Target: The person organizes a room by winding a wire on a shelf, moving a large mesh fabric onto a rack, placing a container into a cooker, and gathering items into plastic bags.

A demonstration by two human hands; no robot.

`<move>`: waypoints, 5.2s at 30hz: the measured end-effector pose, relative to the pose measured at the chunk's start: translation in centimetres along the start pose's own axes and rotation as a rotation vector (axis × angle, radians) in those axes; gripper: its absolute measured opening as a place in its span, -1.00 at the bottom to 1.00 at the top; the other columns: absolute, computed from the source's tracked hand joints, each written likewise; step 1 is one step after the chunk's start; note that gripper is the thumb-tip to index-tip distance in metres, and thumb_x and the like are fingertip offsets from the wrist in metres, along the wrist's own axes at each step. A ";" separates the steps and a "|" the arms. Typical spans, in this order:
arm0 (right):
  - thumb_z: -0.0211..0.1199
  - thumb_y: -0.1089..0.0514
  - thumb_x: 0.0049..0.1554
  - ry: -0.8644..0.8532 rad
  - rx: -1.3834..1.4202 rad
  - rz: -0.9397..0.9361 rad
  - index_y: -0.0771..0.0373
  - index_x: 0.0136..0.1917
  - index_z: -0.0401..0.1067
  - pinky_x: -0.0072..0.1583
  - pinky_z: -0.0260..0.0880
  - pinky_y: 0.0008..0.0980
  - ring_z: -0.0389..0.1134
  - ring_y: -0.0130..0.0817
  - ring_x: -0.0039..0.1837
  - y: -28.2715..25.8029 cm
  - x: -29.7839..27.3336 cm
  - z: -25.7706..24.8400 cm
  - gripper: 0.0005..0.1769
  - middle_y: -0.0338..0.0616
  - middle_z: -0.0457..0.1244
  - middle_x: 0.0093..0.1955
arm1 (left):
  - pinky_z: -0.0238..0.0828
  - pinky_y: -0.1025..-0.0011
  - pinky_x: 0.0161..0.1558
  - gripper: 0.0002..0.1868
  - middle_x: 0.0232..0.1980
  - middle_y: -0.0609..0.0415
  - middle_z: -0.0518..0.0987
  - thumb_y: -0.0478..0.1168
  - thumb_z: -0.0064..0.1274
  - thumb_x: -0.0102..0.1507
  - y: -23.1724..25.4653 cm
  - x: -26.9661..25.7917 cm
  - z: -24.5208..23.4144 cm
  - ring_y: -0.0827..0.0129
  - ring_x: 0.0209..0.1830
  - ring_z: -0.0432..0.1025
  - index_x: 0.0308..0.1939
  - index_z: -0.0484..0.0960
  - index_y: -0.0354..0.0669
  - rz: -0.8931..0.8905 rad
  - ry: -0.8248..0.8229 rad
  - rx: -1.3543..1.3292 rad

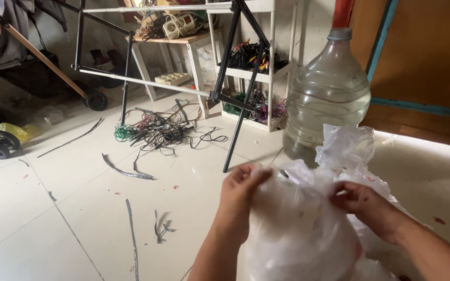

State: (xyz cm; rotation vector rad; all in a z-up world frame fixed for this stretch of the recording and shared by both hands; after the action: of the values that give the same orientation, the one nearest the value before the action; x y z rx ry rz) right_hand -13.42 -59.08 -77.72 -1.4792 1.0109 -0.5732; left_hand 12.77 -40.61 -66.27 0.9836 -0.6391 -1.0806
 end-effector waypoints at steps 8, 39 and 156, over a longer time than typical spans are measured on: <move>0.50 0.00 0.04 -0.463 -0.588 0.381 0.11 0.03 0.58 0.04 0.43 -0.41 0.43 -0.49 -0.06 0.2 -2.3 -0.4 -0.68 -0.39 0.46 -0.10 | 0.49 0.33 -0.20 -0.67 -0.32 -0.06 0.67 -0.24 0.22 0.08 -7.2 -1.4 -2.8 0.23 -0.33 0.58 -0.06 0.65 -0.02 -0.196 0.136 0.949; 0.54 -0.14 -0.19 0.243 -1.088 -0.174 -0.04 0.69 -0.29 0.40 -0.15 0.07 -0.13 -0.12 0.58 -8.4 9.8 -0.9 0.42 0.00 -0.04 0.52 | 0.47 0.22 -0.07 -0.90 -0.02 -0.11 0.53 -0.27 0.19 0.24 -5.1 4.1 10.6 0.07 -0.06 0.50 -0.19 0.72 -0.18 0.737 0.074 0.795; 0.08 0.08 0.36 0.189 -0.579 -0.427 0.35 0.34 0.36 0.29 0.31 -0.36 0.34 -0.21 0.31 -7.6 -10.6 8.9 -0.61 0.06 0.28 0.26 | 0.46 0.15 -0.11 -0.71 -0.12 -0.20 0.68 -0.22 0.07 0.21 2.1 -9.6 4.0 -0.10 -0.16 0.54 0.01 0.65 -0.10 0.562 -0.119 0.965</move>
State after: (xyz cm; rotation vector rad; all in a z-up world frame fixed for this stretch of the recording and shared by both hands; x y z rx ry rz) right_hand -9.44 -45.99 -69.96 -2.2180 1.0635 -0.7734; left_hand 6.87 -32.78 -62.31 1.4236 -1.5020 -0.2850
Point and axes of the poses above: each hand's wrist, its own x-axis towards the middle knuckle, its own z-axis out of the palm, y = z × x, the point moved 6 cm from there along x, towards the middle knuckle
